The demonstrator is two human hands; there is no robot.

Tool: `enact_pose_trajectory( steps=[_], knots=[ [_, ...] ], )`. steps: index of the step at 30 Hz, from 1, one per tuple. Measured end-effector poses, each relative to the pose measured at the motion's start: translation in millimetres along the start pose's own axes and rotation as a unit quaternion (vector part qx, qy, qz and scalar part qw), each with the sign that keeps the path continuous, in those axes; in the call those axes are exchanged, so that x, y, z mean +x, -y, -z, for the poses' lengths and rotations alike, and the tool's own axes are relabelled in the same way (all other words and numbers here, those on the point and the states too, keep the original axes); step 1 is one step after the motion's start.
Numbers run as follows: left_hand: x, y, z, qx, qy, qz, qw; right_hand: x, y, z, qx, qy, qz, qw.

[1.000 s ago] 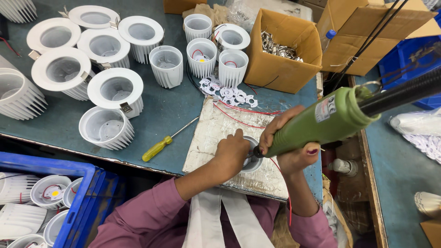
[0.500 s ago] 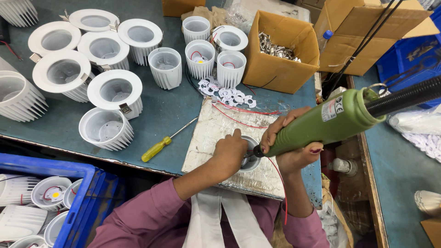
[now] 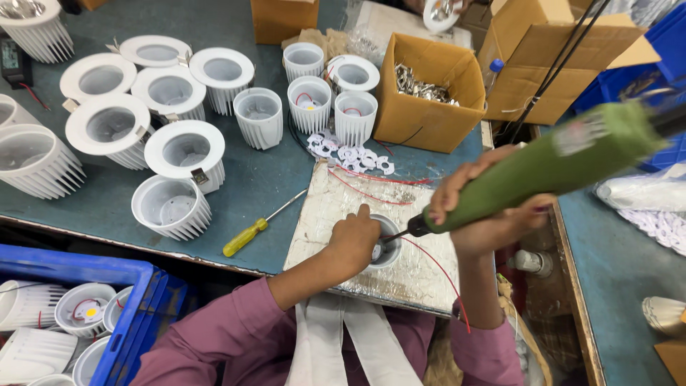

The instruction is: The person assembles LED light fixtures by inserting LED modules into white heat-sink housings, connecting red and black wires, and using a green heat gun to secure components. The person handles multiple housings and wires, placing finished units aside.

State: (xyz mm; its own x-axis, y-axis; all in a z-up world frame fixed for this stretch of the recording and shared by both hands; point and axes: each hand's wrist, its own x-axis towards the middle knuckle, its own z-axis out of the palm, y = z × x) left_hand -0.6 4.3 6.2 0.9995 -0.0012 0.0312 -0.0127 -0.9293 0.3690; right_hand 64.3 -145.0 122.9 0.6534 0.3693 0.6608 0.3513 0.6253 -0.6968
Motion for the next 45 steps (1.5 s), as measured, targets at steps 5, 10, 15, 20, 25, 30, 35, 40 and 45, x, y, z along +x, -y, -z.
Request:
enact_pose_trajectory(
  steps=[5, 10, 15, 20, 25, 30, 35, 40, 45],
  knots=[
    [27, 23, 23, -0.061, 0.061, -0.045, 0.995, 15, 34, 20, 0.009, -0.077, 0.051, 0.996],
    [109, 67, 12, -0.132, -0.039, -0.042, 0.990, -5, 57, 32, 0.067, -0.078, 0.042, 0.994],
    [161, 96, -50, -0.191, -0.050, -0.077, 0.977, -22, 65, 41, 0.198, -0.047, 0.037, 0.978],
    [181, 110, -81, -0.151, -0.020, -0.052, 0.987, -29, 69, 55, 0.241, 0.044, 0.036, 0.969],
    [186, 114, -91, -0.118, -0.004, -0.044, 0.992, -35, 64, 60, 0.264, 0.072, 0.033, 0.961],
    [182, 108, -97, -0.088, -0.054, -0.062, 0.993, -31, 54, 61, 0.233, 0.067, 0.034, 0.970],
    [163, 102, -41, -0.268, -0.089, -0.129, 0.951, -23, 50, 64, 0.200, 0.051, 0.051, 0.977],
    [90, 87, 30, -0.432, -0.093, -0.142, 0.886, -14, 44, 68, 0.149, 0.007, 0.088, 0.985],
    [10, 57, 47, -0.544, -0.015, -0.140, 0.827, -5, 37, 65, 0.064, -0.055, 0.088, 0.993]
  ],
)
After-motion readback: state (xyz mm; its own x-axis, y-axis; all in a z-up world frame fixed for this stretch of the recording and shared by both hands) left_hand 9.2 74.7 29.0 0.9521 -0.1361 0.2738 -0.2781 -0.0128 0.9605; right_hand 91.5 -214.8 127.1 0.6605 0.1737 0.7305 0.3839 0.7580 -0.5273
